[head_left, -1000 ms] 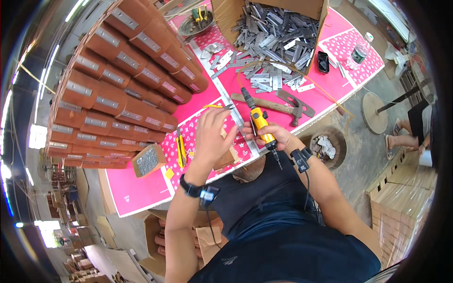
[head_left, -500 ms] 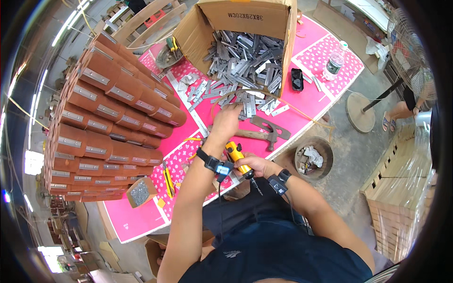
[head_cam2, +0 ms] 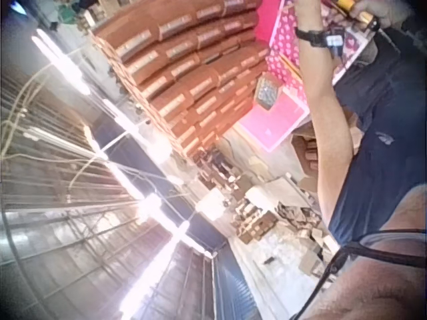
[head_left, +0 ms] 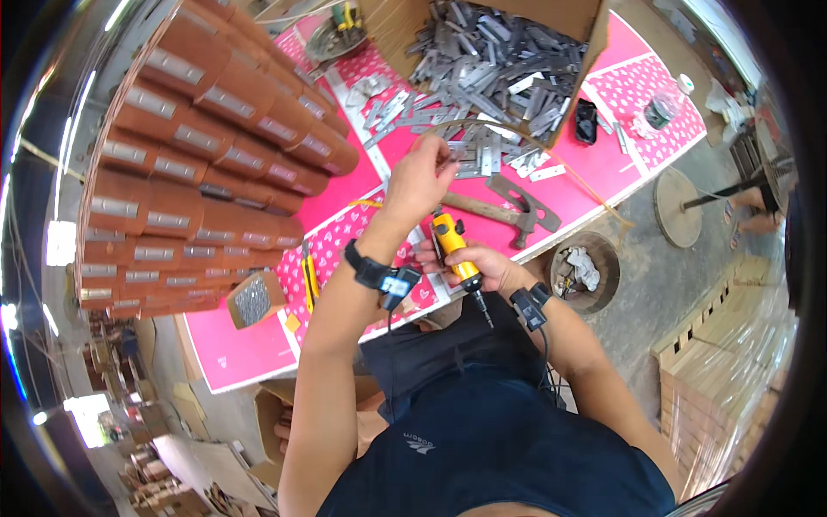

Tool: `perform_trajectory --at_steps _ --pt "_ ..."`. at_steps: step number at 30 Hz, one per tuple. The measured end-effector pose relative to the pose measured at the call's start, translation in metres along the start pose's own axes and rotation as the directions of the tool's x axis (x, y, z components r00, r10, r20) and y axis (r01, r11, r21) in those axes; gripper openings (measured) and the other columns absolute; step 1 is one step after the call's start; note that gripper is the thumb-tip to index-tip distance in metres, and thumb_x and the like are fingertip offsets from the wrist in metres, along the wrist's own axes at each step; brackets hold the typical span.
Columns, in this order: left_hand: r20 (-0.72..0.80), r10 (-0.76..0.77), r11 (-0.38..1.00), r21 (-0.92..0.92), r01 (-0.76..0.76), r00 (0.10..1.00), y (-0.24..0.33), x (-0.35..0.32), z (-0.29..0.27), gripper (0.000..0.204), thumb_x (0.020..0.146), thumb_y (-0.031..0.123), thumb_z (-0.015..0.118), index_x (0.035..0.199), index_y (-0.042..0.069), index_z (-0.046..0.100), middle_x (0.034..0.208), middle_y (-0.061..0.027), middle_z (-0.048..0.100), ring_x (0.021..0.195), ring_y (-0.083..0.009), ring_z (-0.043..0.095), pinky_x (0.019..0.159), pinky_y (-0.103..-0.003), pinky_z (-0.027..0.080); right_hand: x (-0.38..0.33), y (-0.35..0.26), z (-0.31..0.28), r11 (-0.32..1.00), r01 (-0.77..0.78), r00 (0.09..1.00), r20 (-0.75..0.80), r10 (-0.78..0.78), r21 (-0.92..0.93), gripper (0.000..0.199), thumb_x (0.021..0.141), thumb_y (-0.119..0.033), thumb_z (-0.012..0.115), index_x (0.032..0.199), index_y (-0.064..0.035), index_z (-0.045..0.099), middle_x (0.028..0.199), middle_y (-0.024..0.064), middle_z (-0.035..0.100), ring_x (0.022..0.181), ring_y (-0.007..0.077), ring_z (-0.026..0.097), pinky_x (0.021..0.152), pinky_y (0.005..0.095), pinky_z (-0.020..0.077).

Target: Assembling metal brackets onto wooden furniture components using an electric screwdriver.

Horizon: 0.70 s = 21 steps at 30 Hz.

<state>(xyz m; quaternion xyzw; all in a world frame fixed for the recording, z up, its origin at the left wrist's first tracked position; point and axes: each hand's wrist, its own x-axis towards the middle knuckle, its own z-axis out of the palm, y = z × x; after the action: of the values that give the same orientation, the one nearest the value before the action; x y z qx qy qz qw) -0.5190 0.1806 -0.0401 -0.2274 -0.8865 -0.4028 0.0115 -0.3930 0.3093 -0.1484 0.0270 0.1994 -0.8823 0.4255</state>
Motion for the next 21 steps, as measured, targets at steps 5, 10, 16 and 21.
perform_trajectory --at_steps 5,10,16,21 --pt "0.101 -0.289 0.769 -0.568 0.294 0.952 0.016 -0.081 -0.100 0.046 0.091 -0.001 0.069 0.133 0.003 0.051 0.095 -0.0131 0.073 0.084 -0.0152 0.069 0.069 -0.025 0.052 -0.007 0.000 -0.003 0.999 0.021 1.000 0.005 -0.021 -0.038 0.063 0.085 -0.004 0.062 0.144 0.0022 0.042 0.140 0.0153 0.057 0.120 0.0234 0.062 0.068 0.0244 0.0536" --pt "-0.027 -0.546 0.607 -0.701 0.373 0.837 -0.034 -0.201 -0.108 0.050 0.092 0.002 0.070 0.138 0.004 0.051 0.086 -0.0082 0.073 0.082 -0.0099 0.067 0.073 -0.022 0.050 -0.006 -0.002 0.009 0.997 -0.003 0.997 -0.077 -0.003 -0.078 0.063 0.085 -0.002 0.059 0.146 0.0017 0.041 0.144 0.0175 0.053 0.120 0.0239 0.062 0.068 0.0232 0.0535" --pt "-0.159 -0.521 0.641 -0.722 0.261 0.839 -0.064 -0.214 -0.071 0.047 0.091 0.005 0.072 0.135 0.006 0.054 0.084 -0.0050 0.071 0.079 -0.0068 0.061 0.069 -0.021 0.047 -0.006 0.001 0.010 0.994 0.067 0.991 -0.108 -0.077 -0.090 0.063 0.084 -0.004 0.062 0.144 0.0027 0.043 0.136 0.0173 0.058 0.113 0.0218 0.063 0.065 0.0239 0.0529" --pt "-0.132 -0.449 0.708 -0.656 0.262 0.884 -0.084 -0.215 -0.062 0.043 0.091 0.005 0.073 0.130 0.002 0.055 0.108 -0.0113 0.071 0.099 -0.0154 0.066 0.086 -0.029 0.053 -0.001 0.006 0.009 0.990 0.078 0.992 -0.092 -0.089 -0.119 0.062 0.084 -0.004 0.063 0.142 0.0033 0.043 0.135 0.0182 0.058 0.112 0.0228 0.063 0.064 0.0235 0.0529"
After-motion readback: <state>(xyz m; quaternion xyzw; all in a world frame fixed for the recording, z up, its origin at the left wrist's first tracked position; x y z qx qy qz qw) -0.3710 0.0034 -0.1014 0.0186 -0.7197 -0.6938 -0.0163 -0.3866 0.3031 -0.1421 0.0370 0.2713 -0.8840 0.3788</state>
